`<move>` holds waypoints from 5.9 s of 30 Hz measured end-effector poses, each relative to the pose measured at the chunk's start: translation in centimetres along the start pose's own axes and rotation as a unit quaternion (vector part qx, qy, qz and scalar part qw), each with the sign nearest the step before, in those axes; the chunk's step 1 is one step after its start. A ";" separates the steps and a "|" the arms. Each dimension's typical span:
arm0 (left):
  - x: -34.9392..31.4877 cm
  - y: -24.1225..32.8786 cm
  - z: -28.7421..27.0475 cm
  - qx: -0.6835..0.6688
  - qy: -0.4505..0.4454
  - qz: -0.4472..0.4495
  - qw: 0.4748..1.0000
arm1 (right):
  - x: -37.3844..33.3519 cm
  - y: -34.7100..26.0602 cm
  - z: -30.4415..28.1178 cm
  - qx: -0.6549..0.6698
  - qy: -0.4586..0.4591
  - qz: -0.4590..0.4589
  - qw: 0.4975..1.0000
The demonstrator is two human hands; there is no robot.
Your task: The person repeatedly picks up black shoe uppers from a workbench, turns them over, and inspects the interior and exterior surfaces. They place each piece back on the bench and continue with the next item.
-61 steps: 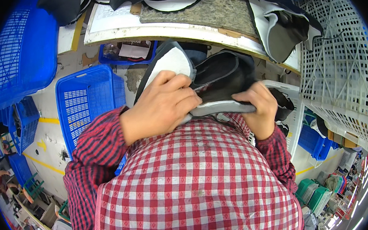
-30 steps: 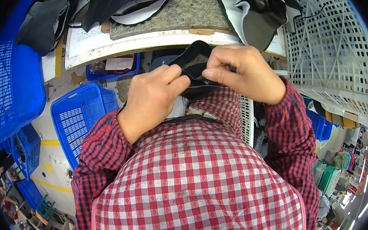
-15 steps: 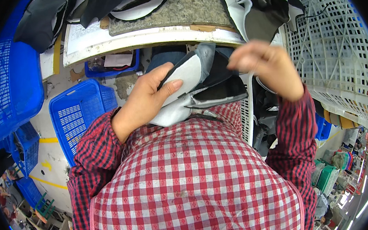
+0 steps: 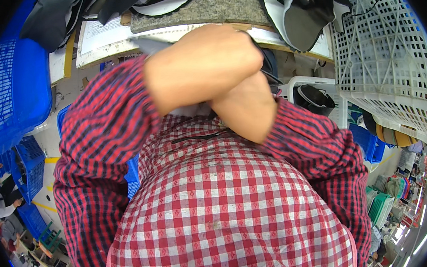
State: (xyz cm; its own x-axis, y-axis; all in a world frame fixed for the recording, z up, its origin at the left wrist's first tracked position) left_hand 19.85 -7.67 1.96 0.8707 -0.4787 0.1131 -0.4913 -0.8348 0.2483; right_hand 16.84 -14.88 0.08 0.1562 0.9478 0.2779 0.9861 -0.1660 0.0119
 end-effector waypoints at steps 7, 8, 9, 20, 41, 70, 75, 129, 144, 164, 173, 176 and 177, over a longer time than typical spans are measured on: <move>-7.3 -2.6 4.7 -0.251 0.234 -0.276 0.898 | 0.3 8.8 10.9 0.247 -0.264 -0.056 0.931; -9.2 -0.5 5.4 -0.223 0.270 -0.184 0.918 | -0.3 9.8 12.5 0.433 -0.330 0.025 0.839; -11.1 1.4 6.2 -0.202 0.304 -0.095 0.926 | -0.9 10.1 13.7 0.583 -0.363 0.125 0.716; -12.0 -2.7 9.8 -0.565 0.030 -0.264 0.781 | -1.2 2.0 4.9 0.033 -0.078 0.028 0.996; -7.1 -1.9 11.4 -0.507 0.046 -0.334 0.793 | -9.7 1.2 1.0 0.103 0.066 0.126 0.984; -8.6 -7.7 14.4 -0.665 0.045 -0.362 0.652 | -2.3 8.7 6.2 0.274 -0.059 0.134 0.951; -8.4 -7.5 14.0 -0.642 0.050 -0.363 0.674 | -2.2 8.9 6.6 0.282 -0.065 0.128 0.949; -7.6 -2.2 8.3 -0.560 0.086 -0.416 0.712 | -4.9 9.2 0.8 0.340 -0.064 0.198 0.917; -5.4 -3.2 8.3 -0.604 0.035 -0.332 0.723 | -7.1 10.2 0.9 0.452 0.068 0.318 0.830; -4.4 -2.7 8.5 -0.635 0.003 -0.246 0.732 | -7.4 11.3 1.8 0.599 0.008 0.333 0.729; -4.6 -2.5 8.5 -0.632 0.002 -0.243 0.736 | -6.8 11.1 2.1 0.661 -0.022 0.311 0.683; -4.7 -2.4 8.2 -0.624 0.010 -0.242 0.742 | -6.9 10.9 2.5 0.675 -0.029 0.325 0.661; -4.6 -2.3 8.0 -0.622 0.015 -0.240 0.745 | -6.8 11.0 2.4 0.673 -0.025 0.319 0.667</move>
State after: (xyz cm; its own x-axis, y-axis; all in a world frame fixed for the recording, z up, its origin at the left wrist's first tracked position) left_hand 16.76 -5.71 -6.79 0.9483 -0.1830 -0.2594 0.2637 -0.0005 0.9646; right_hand 26.71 -22.53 -4.02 0.5381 0.8139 -0.2191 -0.1286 -0.1776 -0.9757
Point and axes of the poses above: each hand's wrist, its own x-axis towards the middle knuckle, its own z-axis out of the palm, y = z × x, the point moved 7 cm from there along x, towards the middle knuckle, and after that the axes turned 10 degrees about -z, right-handed, at the moved point
